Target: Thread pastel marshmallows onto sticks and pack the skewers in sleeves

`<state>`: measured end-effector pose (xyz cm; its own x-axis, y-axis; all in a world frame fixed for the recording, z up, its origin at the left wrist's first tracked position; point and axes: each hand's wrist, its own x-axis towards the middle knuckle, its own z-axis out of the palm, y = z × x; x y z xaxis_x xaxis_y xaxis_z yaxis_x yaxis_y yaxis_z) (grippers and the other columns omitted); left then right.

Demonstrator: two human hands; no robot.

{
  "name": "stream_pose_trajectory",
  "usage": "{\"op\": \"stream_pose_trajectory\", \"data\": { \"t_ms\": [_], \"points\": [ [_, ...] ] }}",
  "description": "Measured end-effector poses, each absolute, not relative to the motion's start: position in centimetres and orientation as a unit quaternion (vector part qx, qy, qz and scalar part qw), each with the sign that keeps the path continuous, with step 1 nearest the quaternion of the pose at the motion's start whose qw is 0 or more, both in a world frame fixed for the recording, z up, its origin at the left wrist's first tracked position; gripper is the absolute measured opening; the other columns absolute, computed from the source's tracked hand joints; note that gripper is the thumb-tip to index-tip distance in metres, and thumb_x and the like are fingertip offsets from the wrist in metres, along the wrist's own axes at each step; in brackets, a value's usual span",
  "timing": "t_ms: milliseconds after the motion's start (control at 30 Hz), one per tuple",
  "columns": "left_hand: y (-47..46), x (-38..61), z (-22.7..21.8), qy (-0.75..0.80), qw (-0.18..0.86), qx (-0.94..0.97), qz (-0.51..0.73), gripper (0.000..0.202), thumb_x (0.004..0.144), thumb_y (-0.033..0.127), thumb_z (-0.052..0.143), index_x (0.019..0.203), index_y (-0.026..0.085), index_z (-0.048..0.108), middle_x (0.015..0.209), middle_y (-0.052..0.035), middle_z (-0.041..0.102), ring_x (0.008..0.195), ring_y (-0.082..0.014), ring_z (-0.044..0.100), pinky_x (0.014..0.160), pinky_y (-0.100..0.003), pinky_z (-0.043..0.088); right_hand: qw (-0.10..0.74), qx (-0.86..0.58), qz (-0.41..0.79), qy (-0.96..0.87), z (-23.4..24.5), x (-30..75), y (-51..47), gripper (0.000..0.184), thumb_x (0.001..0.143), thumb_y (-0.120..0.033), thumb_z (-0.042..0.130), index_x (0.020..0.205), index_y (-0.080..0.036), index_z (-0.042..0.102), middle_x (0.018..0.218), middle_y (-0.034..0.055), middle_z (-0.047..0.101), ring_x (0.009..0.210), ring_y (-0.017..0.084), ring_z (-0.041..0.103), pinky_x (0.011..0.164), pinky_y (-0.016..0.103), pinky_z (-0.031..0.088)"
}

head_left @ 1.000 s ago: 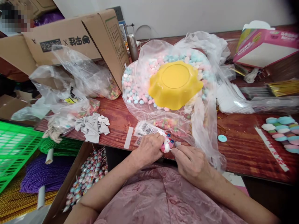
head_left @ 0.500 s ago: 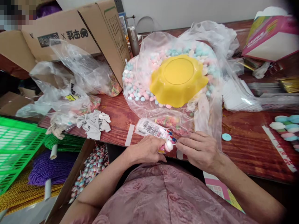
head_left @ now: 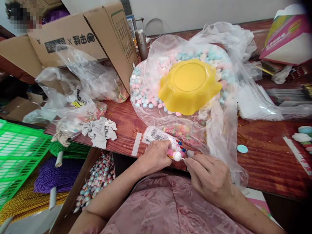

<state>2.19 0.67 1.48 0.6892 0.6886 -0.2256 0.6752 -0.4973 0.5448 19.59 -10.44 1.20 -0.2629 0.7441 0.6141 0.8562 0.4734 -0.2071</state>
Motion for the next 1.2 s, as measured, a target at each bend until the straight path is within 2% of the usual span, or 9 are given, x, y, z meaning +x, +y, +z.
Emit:
{"op": "stream_pose_trajectory", "data": {
  "t_ms": [200, 433, 533, 633, 733, 833, 967, 1133, 1200],
  "points": [
    [-0.2, 2.3, 0.7, 0.346, 0.241, 0.906, 0.009, 0.009, 0.081, 0.019, 0.055, 0.086, 0.017, 0.061, 0.081, -0.0058, 0.067, 0.074, -0.0199, 0.059, 0.064, -0.03, 0.035, 0.318, -0.535, 0.006, -0.783, 0.5, 19.4, -9.6, 0.021, 0.09, -0.003, 0.049, 0.08, -0.016, 0.062, 0.07, 0.0036, 0.059, 0.064, 0.016, 0.055, 0.061, 0.031, 0.04],
    [-0.7, 2.8, 0.5, 0.344, 0.271, 0.899, 0.014, 0.008, 0.079, 0.017, 0.056, 0.086, 0.017, 0.061, 0.077, -0.0044, 0.064, 0.071, -0.0187, 0.056, 0.064, -0.03, 0.035, 0.333, -0.512, 0.012, -0.792, 0.2, 17.5, -8.4, 0.026, 0.089, -0.003, 0.041, 0.075, -0.016, 0.059, 0.072, 0.006, 0.059, 0.067, 0.018, 0.055, 0.062, 0.031, 0.043],
    [-0.1, 2.5, 1.8, 0.364, 0.348, 0.862, 0.065, 0.013, 0.082, 0.028, 0.065, 0.083, 0.016, 0.061, 0.077, -0.0014, 0.061, 0.072, -0.016, 0.053, 0.067, -0.028, 0.037, 0.347, -0.52, 0.037, -0.78, 0.8, 19.0, -8.2, 0.021, 0.092, -0.005, 0.045, 0.091, -0.016, 0.062, 0.084, 0.0076, 0.064, 0.077, 0.018, 0.059, 0.067, 0.03, 0.047],
    [0.9, 1.8, 3.0, 0.3, 0.511, 0.8, 0.096, 0.029, 0.078, 0.042, 0.075, 0.086, 0.016, 0.066, 0.08, -0.0001, 0.062, 0.076, -0.0144, 0.054, 0.069, -0.025, 0.04, 0.343, -0.52, 0.041, -0.781, 1.6, 21.2, -7.9, 0.02, 0.093, -0.006, 0.046, 0.096, -0.017, 0.062, 0.085, 0.0063, 0.066, 0.075, 0.017, 0.061, 0.066, 0.028, 0.048],
    [1.9, 1.1, 3.2, 0.254, 0.67, 0.693, 0.078, 0.034, 0.084, 0.046, 0.068, 0.097, 0.015, 0.072, 0.079, -0.0011, 0.065, 0.071, -0.0122, 0.055, 0.065, -0.023, 0.041, 0.318, -0.494, 0.03, -0.809, 2.5, 22.9, -7.2, 0.02, 0.095, -0.009, 0.045, 0.097, -0.018, 0.063, 0.081, 0.0046, 0.067, 0.069, 0.015, 0.062, 0.061, 0.027, 0.047],
    [2.5, 1.0, 2.3, 0.299, 0.732, 0.602, 0.113, 0.036, 0.081, 0.047, 0.071, 0.093, 0.013, 0.075, 0.073, -0.002, 0.066, 0.061, -0.0095, 0.053, 0.057, -0.021, 0.04, 0.268, -0.472, 0.004, -0.84, 3.5, 23.4, -6.4, 0.024, 0.094, -0.009, 0.045, 0.104, -0.02, 0.064, 0.086, 0.0053, 0.071, 0.072, 0.017, 0.066, 0.063, 0.027, 0.048],
    [2.3, 1.8, 1.3, 0.325, 0.738, 0.555, 0.203, 0.037, 0.07, 0.047, 0.08, 0.076, 0.011, 0.075, 0.061, 0.0, 0.062, 0.05, -0.0061, 0.047, 0.049, -0.019, 0.036, 0.273, -0.464, -0.026, -0.842, 3.3, 22.0, -5.6, 0.035, 0.09, -0.003, 0.041, 0.117, -0.02, 0.057, 0.099, 0.0081, 0.073, 0.083, 0.019, 0.07, 0.067, 0.029, 0.051],
    [1.7, 2.1, 1.7, 0.334, 0.675, 0.58, 0.309, 0.028, 0.073, 0.04, 0.078, 0.067, 0.013, 0.073, 0.064, -0.0015, 0.064, 0.06, -0.0092, 0.053, 0.057, -0.021, 0.043, 0.309, -0.447, -0.017, -0.839, 1.6, 19.0, -5.6, 0.037, 0.089, -0.002, 0.039, 0.119, -0.018, 0.053, 0.085, 0.0063, 0.072, 0.07, 0.02, 0.07, 0.061, 0.03, 0.052],
    [1.6, 2.0, 2.1, 0.346, 0.668, 0.575, 0.321, 0.026, 0.073, 0.039, 0.078, 0.068, 0.014, 0.074, 0.064, -0.0011, 0.064, 0.06, -0.0091, 0.053, 0.056, -0.021, 0.042, 0.335, -0.455, 0.015, -0.825, 1.6, 18.8, -5.4, 0.039, 0.091, -0.005, 0.041, 0.126, -0.018, 0.051, 0.092, 0.0071, 0.073, 0.076, 0.02, 0.071, 0.064, 0.031, 0.055]
  ]
}}
